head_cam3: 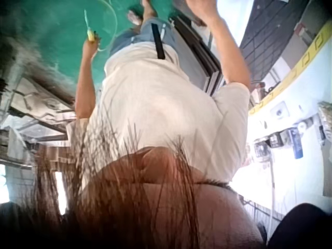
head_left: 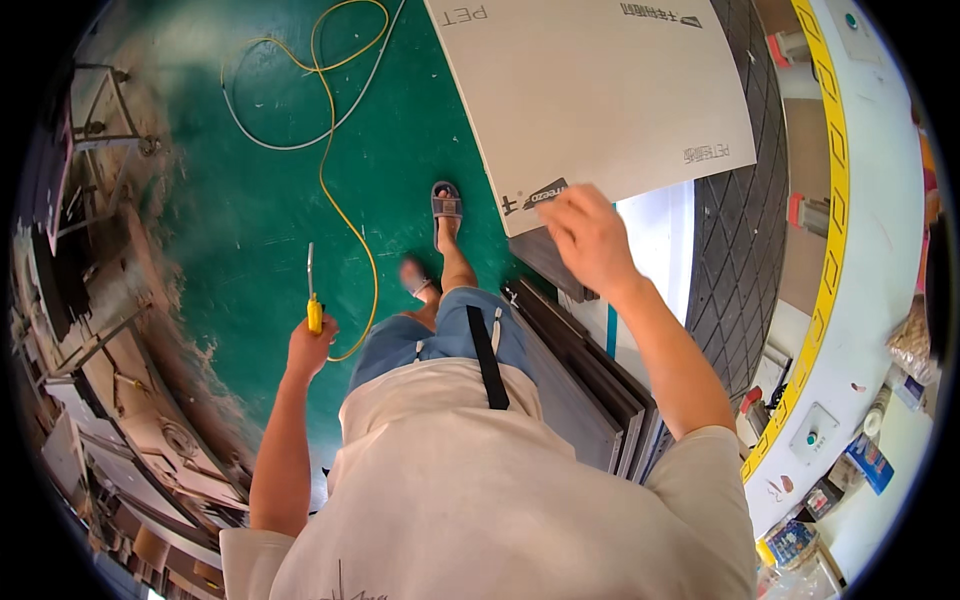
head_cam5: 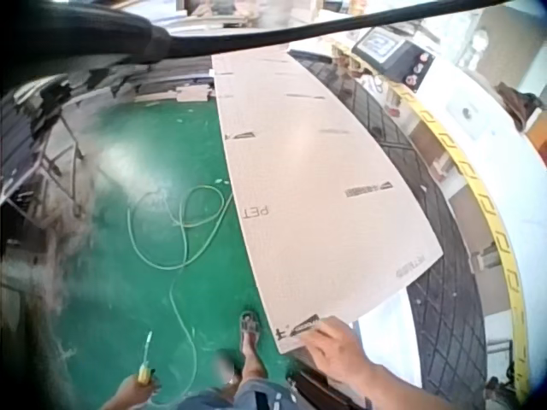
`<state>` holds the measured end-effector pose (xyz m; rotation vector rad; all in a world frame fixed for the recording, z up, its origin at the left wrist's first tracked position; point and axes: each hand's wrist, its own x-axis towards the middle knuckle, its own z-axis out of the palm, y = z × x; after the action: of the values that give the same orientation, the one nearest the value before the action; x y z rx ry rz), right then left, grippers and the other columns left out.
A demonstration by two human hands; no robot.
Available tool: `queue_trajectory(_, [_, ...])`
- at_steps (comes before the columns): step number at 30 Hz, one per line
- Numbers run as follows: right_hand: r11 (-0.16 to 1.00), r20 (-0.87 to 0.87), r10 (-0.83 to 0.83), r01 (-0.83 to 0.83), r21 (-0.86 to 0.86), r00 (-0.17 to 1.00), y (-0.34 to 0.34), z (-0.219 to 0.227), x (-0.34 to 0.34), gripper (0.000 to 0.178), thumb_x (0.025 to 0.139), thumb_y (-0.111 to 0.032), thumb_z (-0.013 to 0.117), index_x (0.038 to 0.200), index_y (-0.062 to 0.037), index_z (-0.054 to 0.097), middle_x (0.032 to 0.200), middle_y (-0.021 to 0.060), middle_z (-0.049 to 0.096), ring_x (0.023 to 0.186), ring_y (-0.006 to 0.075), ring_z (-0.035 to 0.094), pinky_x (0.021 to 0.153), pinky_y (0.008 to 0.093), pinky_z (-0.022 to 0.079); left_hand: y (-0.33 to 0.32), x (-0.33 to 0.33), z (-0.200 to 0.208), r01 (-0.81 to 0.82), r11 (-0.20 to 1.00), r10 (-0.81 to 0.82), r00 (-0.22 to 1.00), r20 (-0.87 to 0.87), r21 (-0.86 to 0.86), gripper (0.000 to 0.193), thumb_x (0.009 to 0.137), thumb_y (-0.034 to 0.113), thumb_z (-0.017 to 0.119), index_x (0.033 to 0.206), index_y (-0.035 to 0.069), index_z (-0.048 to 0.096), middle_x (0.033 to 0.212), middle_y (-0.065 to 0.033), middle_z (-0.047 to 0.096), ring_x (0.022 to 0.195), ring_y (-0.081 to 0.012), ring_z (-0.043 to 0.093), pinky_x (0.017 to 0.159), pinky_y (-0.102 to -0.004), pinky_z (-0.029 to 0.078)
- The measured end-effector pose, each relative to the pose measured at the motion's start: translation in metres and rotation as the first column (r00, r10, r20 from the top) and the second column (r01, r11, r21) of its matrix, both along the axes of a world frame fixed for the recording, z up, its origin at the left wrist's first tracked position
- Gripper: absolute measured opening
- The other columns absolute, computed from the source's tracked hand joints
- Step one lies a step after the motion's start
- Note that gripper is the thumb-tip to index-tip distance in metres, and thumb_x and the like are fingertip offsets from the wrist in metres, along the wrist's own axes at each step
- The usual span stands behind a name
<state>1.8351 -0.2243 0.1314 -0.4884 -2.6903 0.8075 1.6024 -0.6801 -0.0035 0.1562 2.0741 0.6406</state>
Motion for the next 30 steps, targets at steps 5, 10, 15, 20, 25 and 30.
queue_trajectory(5, [0.998,-0.091,0.03,-0.024,0.063,0.995,0.03,-0.016,-0.059,0.01,0.085,-0.006,0.07,0.094,-0.0092,0.074,0.086,0.005,0.061,0.085,0.0265,0.061,0.073,0.0396,0.052,0.061,-0.016,0.012,0.21,0.978,-0.207,0.965,-0.158,-0.003,0.025,0.098,0.028,0.066,0.102,0.003,0.068,0.085,-0.0166,0.072,0.079,-0.033,0.071,0.072,-0.042,0.054])
queue_trajectory(10, [0.957,-0.036,0.26,-0.252,0.144,0.965,0.054,-0.035,-0.118,0.008,0.085,-0.011,0.068,0.091,-0.0089,0.072,0.089,0.0057,0.062,0.09,0.0267,0.062,0.076,0.0389,0.053,0.106,-0.015,0.025,0.305,0.952,-0.293,0.921,-0.259,0.007,0.028,0.098,0.03,0.067,0.102,0.003,0.062,0.088,-0.0236,0.069,0.082,-0.0454,0.067,0.071,-0.0492,0.052])
queue_trajectory(15, [0.828,0.09,0.555,-0.559,0.036,0.827,0.008,-0.028,-0.027,0.014,0.08,-0.01,0.065,0.092,-0.0047,0.068,0.086,0.0071,0.056,0.089,0.0273,0.06,0.074,0.0396,0.052,0.13,-0.011,0.063,0.211,0.977,-0.205,0.869,-0.45,-0.036,0.04,0.095,0.033,0.075,0.108,0.001,0.054,0.086,-0.0245,0.067,0.079,-0.0461,0.066,0.068,-0.0506,0.051])
queue_trajectory(20, [0.895,0.183,0.419,-0.371,-0.246,0.889,-0.027,-0.039,0.071,0.012,0.079,-0.005,0.065,0.09,-0.0074,0.066,0.087,0.0071,0.053,0.087,0.0266,0.059,0.075,0.0391,0.052,0.165,-0.029,0.129,0.176,0.984,-0.174,0.906,-0.387,-0.03,0.046,0.091,0.034,0.079,0.119,0.002,0.06,0.087,-0.0202,0.069,0.077,-0.0375,0.07,0.07,-0.0443,0.054])
queue_trajectory(25, [0.6,0.22,-0.541,0.556,-0.576,0.812,-0.044,-0.019,0.042,0.016,0.1,-0.016,0.072,0.097,-0.0019,0.065,0.086,0.0079,0.07,0.071,0.0167,0.063,0.065,0.0296,0.049,0.197,-0.036,0.175,0.646,0.746,-0.642,0.633,-0.433,-0.163,0.039,0.085,0.043,0.082,0.082,0.006,0.069,0.081,-0.0116,0.057,0.077,-0.0367,0.062,0.063,-0.0464,0.049])
queue_trajectory(30, [0.038,0.348,-0.79,0.606,-0.794,0.505,-0.048,-0.029,0.035,0.02,0.099,-0.019,0.075,0.1,0.0006,0.069,0.081,0.0024,0.068,0.076,0.0074,0.059,0.068,0.0252,0.048,0.24,-0.028,0.218,0.854,0.491,-0.831,0.399,-0.388,-0.174,0.044,0.082,0.048,0.083,0.079,0.007,0.068,0.085,-0.0107,0.061,0.079,-0.0337,0.066,0.066,-0.0452,0.053])
